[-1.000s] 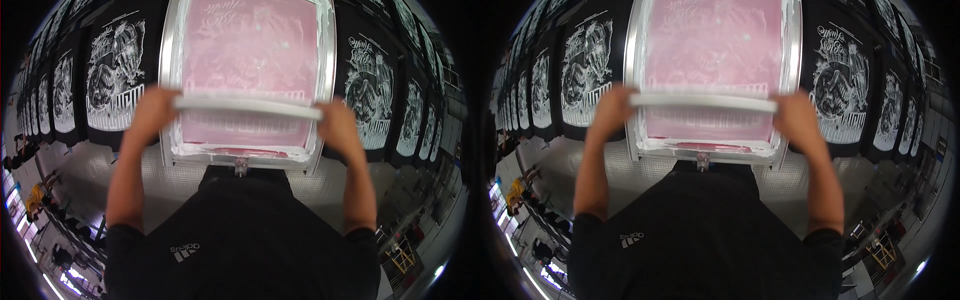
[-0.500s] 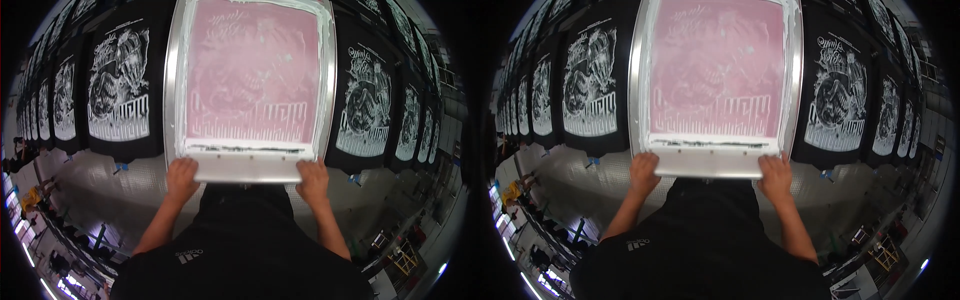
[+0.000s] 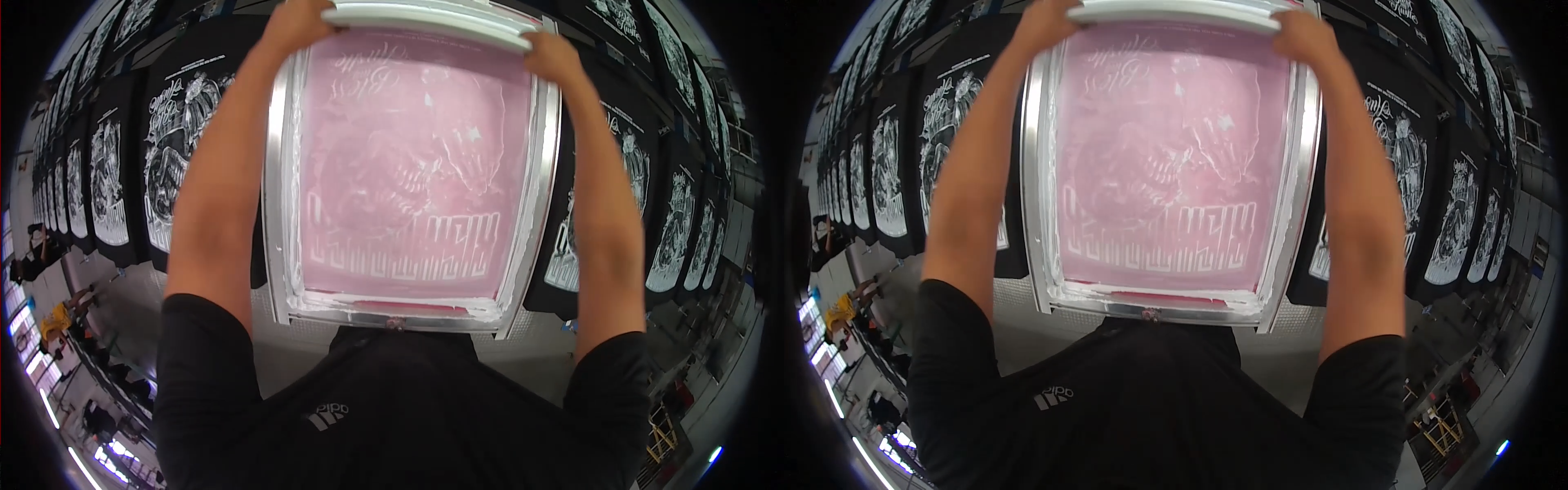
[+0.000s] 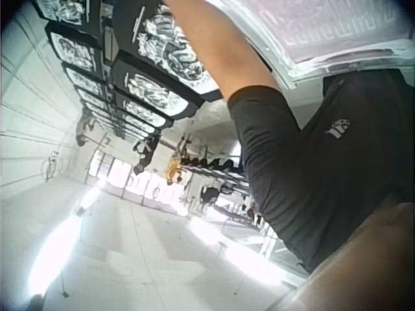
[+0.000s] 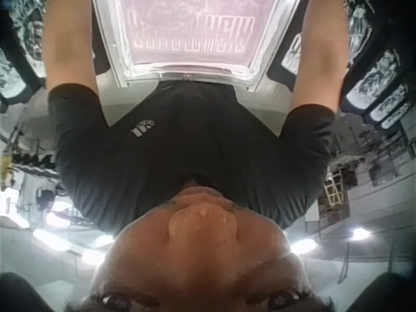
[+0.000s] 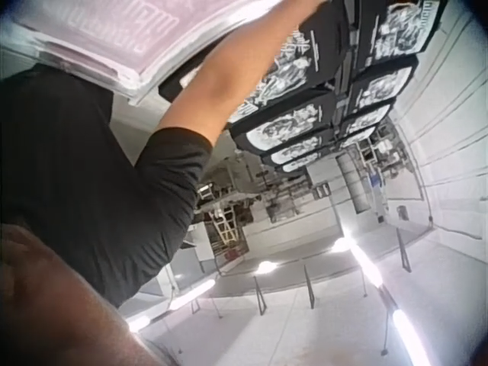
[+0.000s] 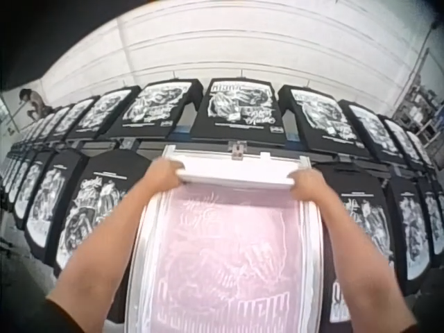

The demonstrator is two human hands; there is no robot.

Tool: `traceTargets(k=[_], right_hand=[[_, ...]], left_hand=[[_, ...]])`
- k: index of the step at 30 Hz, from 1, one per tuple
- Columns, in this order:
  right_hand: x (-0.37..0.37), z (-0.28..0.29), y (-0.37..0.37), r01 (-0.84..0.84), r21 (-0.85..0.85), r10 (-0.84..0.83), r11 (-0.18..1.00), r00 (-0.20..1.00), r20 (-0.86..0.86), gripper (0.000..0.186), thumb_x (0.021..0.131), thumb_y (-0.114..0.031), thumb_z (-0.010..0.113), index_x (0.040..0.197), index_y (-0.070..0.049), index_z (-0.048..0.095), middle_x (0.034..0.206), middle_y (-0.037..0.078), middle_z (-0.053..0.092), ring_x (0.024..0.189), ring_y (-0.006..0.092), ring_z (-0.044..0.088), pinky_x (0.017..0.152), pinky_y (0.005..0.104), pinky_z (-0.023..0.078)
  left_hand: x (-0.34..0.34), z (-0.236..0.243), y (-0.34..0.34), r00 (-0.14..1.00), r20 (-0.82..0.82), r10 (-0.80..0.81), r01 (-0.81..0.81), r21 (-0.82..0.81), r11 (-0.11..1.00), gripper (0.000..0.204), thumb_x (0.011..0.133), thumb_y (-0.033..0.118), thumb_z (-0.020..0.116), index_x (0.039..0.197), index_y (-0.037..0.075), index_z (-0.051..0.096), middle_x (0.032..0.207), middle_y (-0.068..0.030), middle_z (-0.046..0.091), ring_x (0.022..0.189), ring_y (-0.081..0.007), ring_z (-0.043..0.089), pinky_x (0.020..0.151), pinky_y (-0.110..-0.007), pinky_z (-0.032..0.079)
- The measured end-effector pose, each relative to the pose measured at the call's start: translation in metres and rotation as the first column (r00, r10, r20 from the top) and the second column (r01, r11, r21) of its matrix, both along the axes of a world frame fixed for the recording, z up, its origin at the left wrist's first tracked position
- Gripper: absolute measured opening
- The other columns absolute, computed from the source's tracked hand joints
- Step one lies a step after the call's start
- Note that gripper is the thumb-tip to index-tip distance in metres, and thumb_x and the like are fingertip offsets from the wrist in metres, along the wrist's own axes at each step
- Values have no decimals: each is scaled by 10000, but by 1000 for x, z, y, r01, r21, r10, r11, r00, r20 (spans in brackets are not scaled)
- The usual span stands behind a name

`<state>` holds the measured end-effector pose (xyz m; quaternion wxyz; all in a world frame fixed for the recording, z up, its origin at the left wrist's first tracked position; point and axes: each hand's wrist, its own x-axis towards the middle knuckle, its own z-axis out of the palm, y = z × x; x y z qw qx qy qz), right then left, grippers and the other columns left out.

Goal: Manually applying ink through a screen onto t-shirts at a screen printing station.

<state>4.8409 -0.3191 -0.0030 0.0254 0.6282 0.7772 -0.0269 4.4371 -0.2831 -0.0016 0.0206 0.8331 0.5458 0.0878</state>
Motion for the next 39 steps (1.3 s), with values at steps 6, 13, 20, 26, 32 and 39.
traceTargets(k=[6, 13, 20, 26, 32, 39], right_hand=[[-3, 27, -59, -48, -116, 35, 992, 994, -104, 384, 710, -114, 586, 1076, -73, 693, 948, 208, 684, 878, 377, 657, 794, 435, 522], [-46, 71, -403, -76, -290, -16, 954, 954, -300, 375, 644, -17, 649, 1012, -77, 687, 901, 138, 689, 887, 304, 645, 1061, 496, 374], [-52, 44, -439, -50, -375, -59, 926, 960, -272, 420, 596, -1, 643, 1010, -72, 662, 963, 89, 695, 932, 293, 635, 1068, 530, 374], [-61, 16, -478, -53, -143, 8, 988, 956, -293, 453, 548, -9, 672, 994, -85, 645, 963, 104, 675, 924, 298, 629, 1063, 533, 378], [-37, -3, -277, -45, 34, 52, 998, 973, -225, 408, 578, -22, 681, 981, -79, 667, 887, 111, 689, 875, 314, 632, 997, 480, 441], [-9, 4, -60, 18, -35, -19, 999, 999, -44, 443, 668, -123, 630, 1108, -126, 686, 978, 153, 695, 937, 359, 650, 827, 448, 524]], left_hand=[[-3, 43, -53, 998, 61, -13, 20, -103, 994, 395, 607, 350, 825, 815, 31, 721, 864, -183, 700, 841, -375, 666, 761, -435, 529], [-55, 55, -396, 988, 154, 12, 61, -457, 887, 320, 625, 46, 757, 933, 76, 677, 910, -110, 674, 896, -305, 637, 786, -404, 519], [-50, 25, -452, 965, 263, 27, 63, -329, 942, 330, 562, 25, 722, 876, 64, 628, 839, -100, 643, 824, -310, 618, 718, -416, 501], [-55, -8, -486, 963, 268, -36, 64, -97, 993, 462, 495, -25, 709, 942, 63, 633, 955, -124, 655, 933, -316, 631, 838, -434, 516], [-35, -25, -272, 980, 195, 27, 1, -140, 990, 394, 598, 41, 715, 990, 74, 686, 982, -112, 690, 976, -304, 643, 839, -395, 531], [0, -8, -46, 996, 80, 40, -36, -61, 998, 369, 705, 313, 797, 1024, 147, 714, 908, -170, 696, 845, -356, 675, 768, -430, 532]])
